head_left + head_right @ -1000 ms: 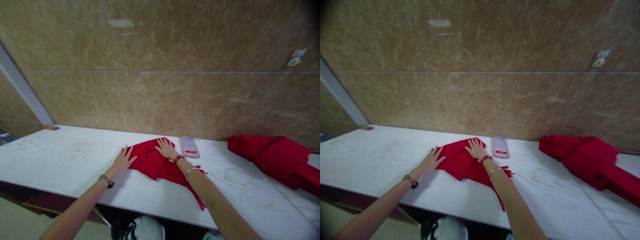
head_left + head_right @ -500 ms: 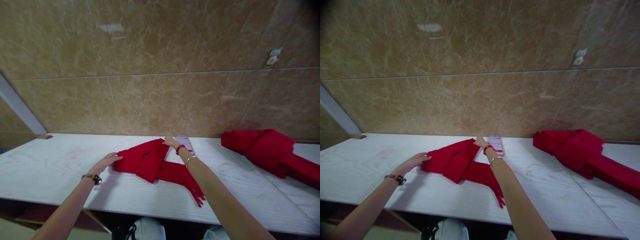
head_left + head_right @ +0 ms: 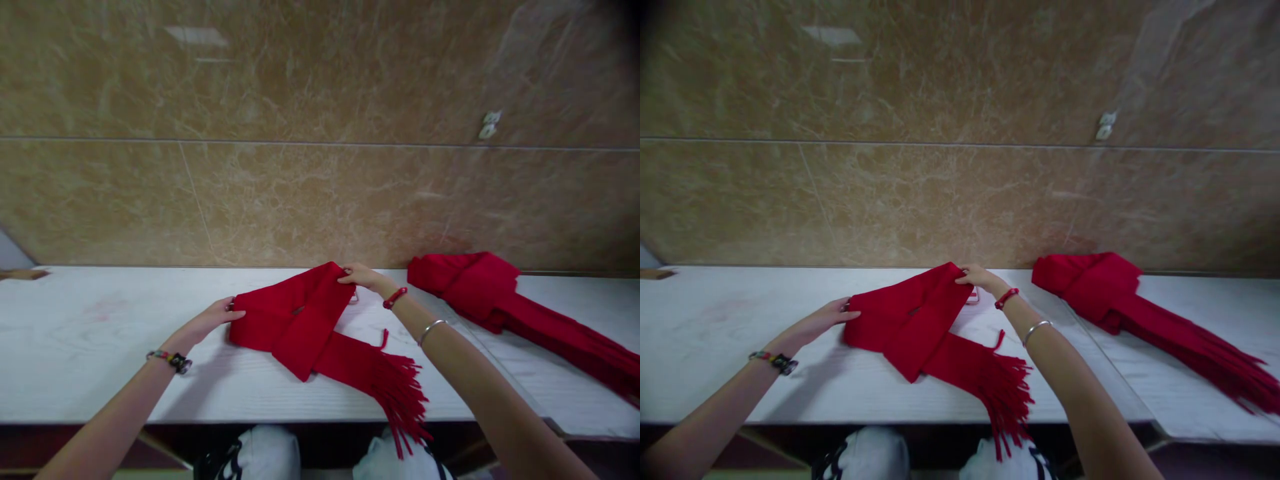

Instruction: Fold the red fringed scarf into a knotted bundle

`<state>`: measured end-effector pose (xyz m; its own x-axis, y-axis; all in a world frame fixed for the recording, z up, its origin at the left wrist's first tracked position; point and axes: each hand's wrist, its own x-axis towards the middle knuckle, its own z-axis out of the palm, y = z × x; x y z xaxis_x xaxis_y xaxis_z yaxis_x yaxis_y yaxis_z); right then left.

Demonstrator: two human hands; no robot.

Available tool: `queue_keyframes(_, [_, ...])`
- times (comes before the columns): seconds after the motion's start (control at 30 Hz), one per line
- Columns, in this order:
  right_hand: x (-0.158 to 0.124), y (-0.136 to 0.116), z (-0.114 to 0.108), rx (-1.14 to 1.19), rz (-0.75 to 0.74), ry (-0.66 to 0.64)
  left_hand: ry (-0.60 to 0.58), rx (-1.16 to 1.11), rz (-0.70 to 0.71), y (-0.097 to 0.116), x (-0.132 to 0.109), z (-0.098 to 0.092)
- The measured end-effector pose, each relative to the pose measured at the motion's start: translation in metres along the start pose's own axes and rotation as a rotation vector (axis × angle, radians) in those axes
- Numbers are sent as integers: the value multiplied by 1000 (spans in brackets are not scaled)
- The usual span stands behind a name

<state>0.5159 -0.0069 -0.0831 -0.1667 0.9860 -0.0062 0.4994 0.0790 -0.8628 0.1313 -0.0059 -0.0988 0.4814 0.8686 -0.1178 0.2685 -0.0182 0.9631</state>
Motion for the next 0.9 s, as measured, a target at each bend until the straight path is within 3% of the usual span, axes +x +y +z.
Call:
queue_keyframes(0.2, [-72,13,-84,109,-9,215,-65,-19,127,38,36,77])
queue_keyframes(0.4, [-150,30,-170,-9,22,412,-177,-47,249,76,82,170])
queue_keyframes(0.6, [-212,32,-240,-117,80,514,-331,-153,285,102,127,254])
queue_keyframes(0.73, [-243,27,-276,-109,178,590,-373,-155,365,122,151,297])
queue_keyframes(0.9, [-263,23,-325,-93,191,635,-472,-184,457,154,188,331])
